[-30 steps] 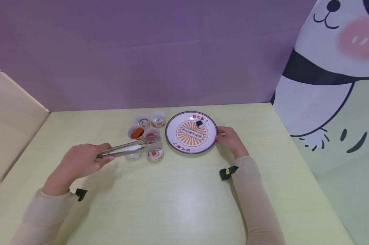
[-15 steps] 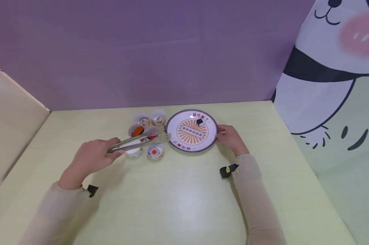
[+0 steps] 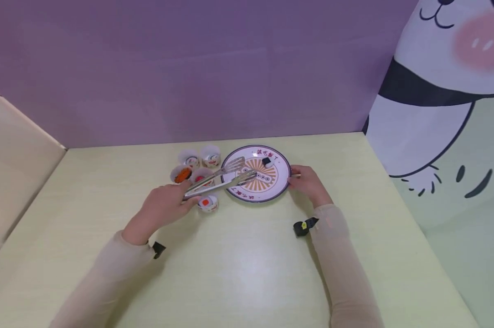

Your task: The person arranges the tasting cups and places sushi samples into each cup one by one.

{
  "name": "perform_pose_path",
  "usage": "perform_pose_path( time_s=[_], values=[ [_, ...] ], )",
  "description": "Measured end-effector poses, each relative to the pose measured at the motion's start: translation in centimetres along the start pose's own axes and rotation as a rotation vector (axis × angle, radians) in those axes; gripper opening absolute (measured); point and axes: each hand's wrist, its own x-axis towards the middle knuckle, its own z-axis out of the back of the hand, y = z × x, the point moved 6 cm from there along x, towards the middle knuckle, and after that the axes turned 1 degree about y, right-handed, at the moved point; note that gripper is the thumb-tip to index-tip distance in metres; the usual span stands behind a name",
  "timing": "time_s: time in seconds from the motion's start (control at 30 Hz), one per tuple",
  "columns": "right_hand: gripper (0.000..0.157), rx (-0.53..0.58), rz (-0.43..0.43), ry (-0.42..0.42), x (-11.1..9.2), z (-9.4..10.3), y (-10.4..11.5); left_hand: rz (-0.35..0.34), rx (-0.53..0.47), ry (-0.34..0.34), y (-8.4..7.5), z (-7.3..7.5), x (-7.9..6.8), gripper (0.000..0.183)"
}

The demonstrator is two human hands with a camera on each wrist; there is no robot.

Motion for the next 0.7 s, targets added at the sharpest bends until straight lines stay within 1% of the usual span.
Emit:
perform_pose_path(
  time_s=[0.1, 0.17, 0.33, 0.43, 0.5, 0.7],
  values=[
    [0.047, 0.011, 0.008, 0.009, 0.0, 0.0, 0.1, -0.004, -0.020, -0.017, -1.0, -0.2, 0.6, 0.039],
    [0.047, 0.006, 0.008, 0.009, 0.0, 0.0, 0.1, 0.003, -0.018, -0.030, -1.6, -0.3, 1.1, 0.042],
    [0.047, -0.006, 0.005, 0.000, -0.1, 0.1, 0.0, 0.062, -0.019, -0.038, -2.8, -0.7, 2.5, 0.046],
    [0.047, 0.001, 0.007, 0.001, 0.0, 0.1, -0.1, 0.104, -0.029, -0.019, -3.3, -1.1, 3.2, 0.045],
    [0.046, -0.005, 0.010, 0.002, 0.1, 0.1, -0.1, 0.116, -0.024, 0.000, -3.7, -1.3, 3.6, 0.045],
    [0.047, -0.024, 0.018, 0.003, 0.1, 0.2, 0.0, 0.106, -0.020, 0.049, -5.1, -1.5, 4.5, 0.042]
  ],
)
